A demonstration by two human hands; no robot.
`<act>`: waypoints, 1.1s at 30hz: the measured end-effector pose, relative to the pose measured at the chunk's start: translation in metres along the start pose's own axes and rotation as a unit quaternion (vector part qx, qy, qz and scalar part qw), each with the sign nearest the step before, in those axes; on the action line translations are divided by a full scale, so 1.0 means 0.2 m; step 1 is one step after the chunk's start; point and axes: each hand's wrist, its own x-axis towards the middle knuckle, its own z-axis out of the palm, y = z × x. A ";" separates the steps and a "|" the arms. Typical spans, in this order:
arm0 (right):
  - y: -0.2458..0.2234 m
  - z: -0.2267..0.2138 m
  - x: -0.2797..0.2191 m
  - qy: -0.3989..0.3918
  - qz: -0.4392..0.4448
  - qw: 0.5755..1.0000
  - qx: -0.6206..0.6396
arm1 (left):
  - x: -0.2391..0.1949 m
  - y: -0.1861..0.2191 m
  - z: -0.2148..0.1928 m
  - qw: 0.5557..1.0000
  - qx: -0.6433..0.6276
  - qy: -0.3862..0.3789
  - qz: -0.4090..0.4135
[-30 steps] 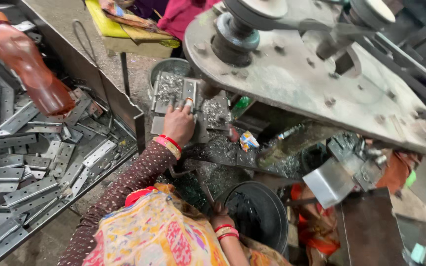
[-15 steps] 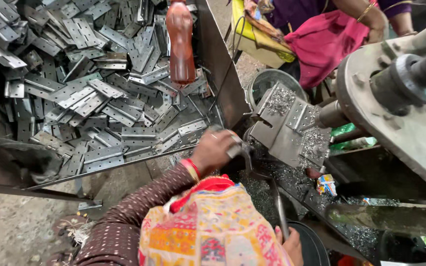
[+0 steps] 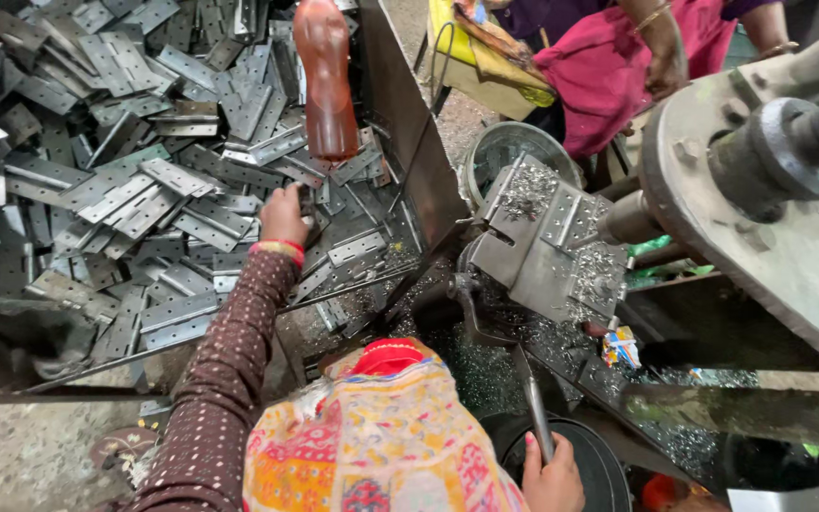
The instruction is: The person places L-shaped metal plates onto a machine one at a time, holding them in position to be drilled or punched by a vertical spindle. After each plate is processed, the person moves it into a large metal container full of finished parts.
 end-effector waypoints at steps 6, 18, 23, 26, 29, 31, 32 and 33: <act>-0.15 -0.13 -0.07 0.033 -0.020 0.998 0.044 | -0.19 0.06 0.01 0.989 0.131 0.038 0.060; -0.21 -0.21 -0.10 0.060 -0.053 0.989 0.127 | -0.29 1.01 -0.61 0.952 -0.116 0.100 0.265; -0.23 -0.22 -0.10 0.058 -0.050 0.990 0.120 | -0.36 1.57 -0.62 0.896 0.074 0.119 0.420; -0.24 -0.23 -0.12 0.064 -0.039 0.987 0.139 | -0.45 1.69 -0.48 0.880 0.071 -0.021 0.469; -0.25 -0.24 -0.13 0.058 -0.028 0.988 0.143 | -0.51 1.69 -0.39 0.888 0.060 -0.070 0.450; -0.23 -0.24 -0.14 0.062 -0.043 0.988 0.136 | -0.52 1.65 -0.39 0.911 0.067 -0.021 0.407; -0.24 -0.24 -0.12 0.067 -0.055 0.987 0.136 | -0.52 1.65 -0.39 0.911 0.058 -0.038 0.407; -0.24 -0.24 -0.13 0.064 -0.050 0.987 0.138 | -0.54 1.65 -0.40 0.910 0.049 -0.056 0.407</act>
